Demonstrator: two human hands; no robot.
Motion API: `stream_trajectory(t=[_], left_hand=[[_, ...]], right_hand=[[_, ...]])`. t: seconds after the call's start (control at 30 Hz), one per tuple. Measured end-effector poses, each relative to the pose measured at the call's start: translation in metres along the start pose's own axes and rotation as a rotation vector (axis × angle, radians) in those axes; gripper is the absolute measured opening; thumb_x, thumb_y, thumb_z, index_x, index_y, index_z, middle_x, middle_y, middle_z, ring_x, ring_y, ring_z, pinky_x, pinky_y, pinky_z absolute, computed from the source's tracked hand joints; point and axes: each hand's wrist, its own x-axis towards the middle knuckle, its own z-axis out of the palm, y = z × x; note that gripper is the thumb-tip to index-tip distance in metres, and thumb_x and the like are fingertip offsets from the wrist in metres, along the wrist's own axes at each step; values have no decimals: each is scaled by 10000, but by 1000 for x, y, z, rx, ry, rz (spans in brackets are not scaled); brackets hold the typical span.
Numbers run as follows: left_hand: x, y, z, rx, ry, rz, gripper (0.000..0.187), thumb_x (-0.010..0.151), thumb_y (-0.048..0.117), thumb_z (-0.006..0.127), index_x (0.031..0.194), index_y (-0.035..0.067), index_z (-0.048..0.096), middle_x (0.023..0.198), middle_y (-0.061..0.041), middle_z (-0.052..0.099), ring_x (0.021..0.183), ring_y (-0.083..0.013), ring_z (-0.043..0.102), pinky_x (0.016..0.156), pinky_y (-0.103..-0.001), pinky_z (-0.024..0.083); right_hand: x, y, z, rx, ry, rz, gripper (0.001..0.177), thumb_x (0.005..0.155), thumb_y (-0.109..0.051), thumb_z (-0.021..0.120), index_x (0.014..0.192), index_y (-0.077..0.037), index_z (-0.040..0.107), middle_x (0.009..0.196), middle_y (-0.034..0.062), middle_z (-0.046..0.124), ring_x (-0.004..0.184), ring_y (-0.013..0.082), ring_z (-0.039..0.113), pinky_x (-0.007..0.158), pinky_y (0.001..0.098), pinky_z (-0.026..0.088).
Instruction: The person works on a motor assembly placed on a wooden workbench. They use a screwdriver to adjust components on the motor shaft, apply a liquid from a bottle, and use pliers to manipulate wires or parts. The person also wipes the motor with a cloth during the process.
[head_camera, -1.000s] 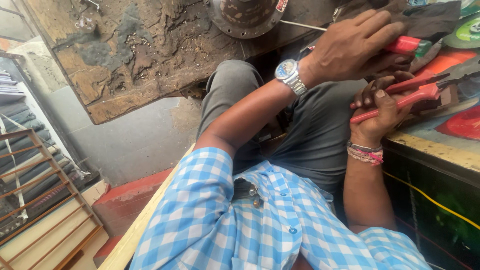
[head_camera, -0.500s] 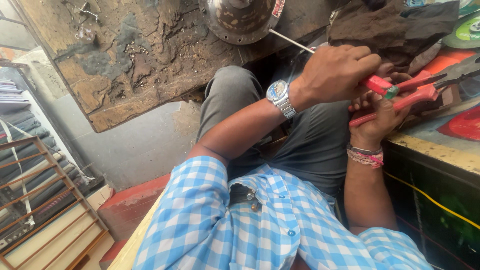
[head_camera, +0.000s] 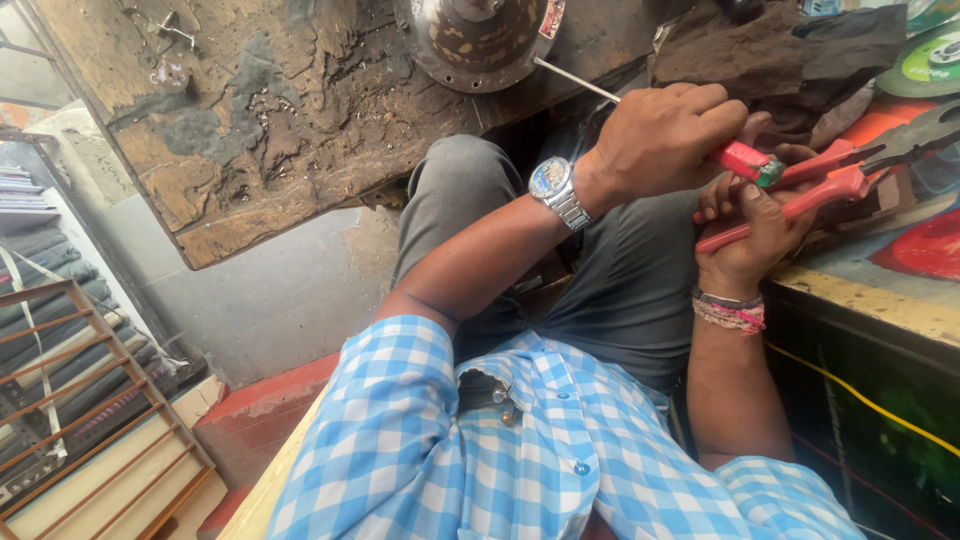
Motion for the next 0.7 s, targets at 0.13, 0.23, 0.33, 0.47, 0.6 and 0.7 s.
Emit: stream_trajectory(t=[0.13,0.23,0.33,0.47,0.6,0.7], left_hand=[[1,1,-4,-13,-2,13,273,989,326,671,795,141,621,716,-3,591,640,-194,642,536,-345,493],[4,5,-10,-35,-16,8,250,993,300,667,814,132,624,727,-9,595,648,-197,645,538,-350,488],[7,6,-14,-6,-17,-7,295,993,302,680,772,135,579,722,-29,571,647,-226,627,557,-376,492],[9,4,-14,10,14,-9,289,978,292,699,770,130,582,711,-33,567,610,-243,601,519,-389,462],[6,3,-12,1,44,-17,262,986,251,697,784,133,579,712,-29,561,606,-230,605,517,-390,467],[4,-2,-5,13,68,-10,143,952,231,681,866,137,617,738,-26,576,631,-232,619,524,-394,473]], right_hand=[[-2,-4,12,-85,-17,-31,488,1009,10,639,1418,-1,373,831,97,500,625,171,510,572,295,460],[-19,-18,15,-435,-38,-244,551,986,0,642,1443,-48,337,995,112,521,715,174,503,613,287,449],[-45,-45,1,-758,-12,-498,533,977,4,656,1418,-48,361,993,102,517,738,172,506,651,286,448],[-72,-54,-7,-1126,-65,-489,509,965,8,674,1386,-49,393,990,90,513,769,169,510,703,284,448],[-33,-36,-10,-1372,-166,-457,485,953,12,692,1353,-50,425,987,78,508,800,166,515,754,282,447],[-31,-35,-6,-1029,-95,-379,470,954,32,693,1339,-50,436,1008,71,498,796,150,507,752,264,441]])
